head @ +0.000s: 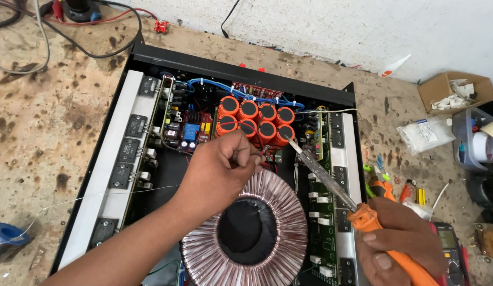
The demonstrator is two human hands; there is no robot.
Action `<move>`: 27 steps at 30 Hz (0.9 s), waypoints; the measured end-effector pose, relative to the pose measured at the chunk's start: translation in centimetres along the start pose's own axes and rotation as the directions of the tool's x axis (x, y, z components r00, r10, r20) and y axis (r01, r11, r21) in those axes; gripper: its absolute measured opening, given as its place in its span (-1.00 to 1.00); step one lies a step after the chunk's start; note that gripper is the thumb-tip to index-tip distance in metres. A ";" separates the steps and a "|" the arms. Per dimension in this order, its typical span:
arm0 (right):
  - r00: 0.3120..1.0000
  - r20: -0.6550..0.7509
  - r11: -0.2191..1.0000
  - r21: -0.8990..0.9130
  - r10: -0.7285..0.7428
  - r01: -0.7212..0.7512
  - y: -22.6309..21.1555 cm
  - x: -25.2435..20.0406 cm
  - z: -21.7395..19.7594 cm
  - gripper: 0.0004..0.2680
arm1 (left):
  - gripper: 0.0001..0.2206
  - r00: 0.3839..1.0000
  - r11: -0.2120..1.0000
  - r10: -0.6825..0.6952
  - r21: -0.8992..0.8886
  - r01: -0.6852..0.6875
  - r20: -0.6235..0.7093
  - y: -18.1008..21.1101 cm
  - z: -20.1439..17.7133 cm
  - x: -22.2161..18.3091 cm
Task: Soldering wires to components inside an electronic device chassis near a large transformer.
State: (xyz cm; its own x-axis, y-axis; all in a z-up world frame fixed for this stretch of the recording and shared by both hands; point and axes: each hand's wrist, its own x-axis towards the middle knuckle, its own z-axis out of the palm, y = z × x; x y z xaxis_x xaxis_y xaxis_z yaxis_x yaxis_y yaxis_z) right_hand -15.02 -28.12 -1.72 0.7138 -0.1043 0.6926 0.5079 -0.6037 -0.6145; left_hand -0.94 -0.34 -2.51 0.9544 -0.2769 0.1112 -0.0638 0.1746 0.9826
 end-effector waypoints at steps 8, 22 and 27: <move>0.978 0.189 0.987 0.147 -0.094 0.067 -2.9 4.1 2.8 -0.86 | -0.65 0.981 0.972 -0.187 -0.156 0.178 -0.051 0.0 0.1 0.5; 0.931 0.186 0.945 -0.030 -0.316 0.326 -0.3 3.4 4.5 -0.84 | -0.71 0.983 0.986 -0.162 -0.055 0.158 -0.082 0.2 -0.1 0.7; 0.868 0.088 0.872 0.086 -0.488 0.481 -1.7 5.9 6.1 -0.85 | -0.85 0.986 0.989 -0.136 -0.073 0.129 -0.099 -0.3 -0.5 0.7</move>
State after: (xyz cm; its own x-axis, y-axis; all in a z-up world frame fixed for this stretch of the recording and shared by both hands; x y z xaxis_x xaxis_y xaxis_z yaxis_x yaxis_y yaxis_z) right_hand -8.75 -22.94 1.07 0.4142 0.2733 0.8682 0.8284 -0.5085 -0.2352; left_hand -0.14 -0.06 -2.78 0.9784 -0.2032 -0.0386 0.0813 0.2061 0.9751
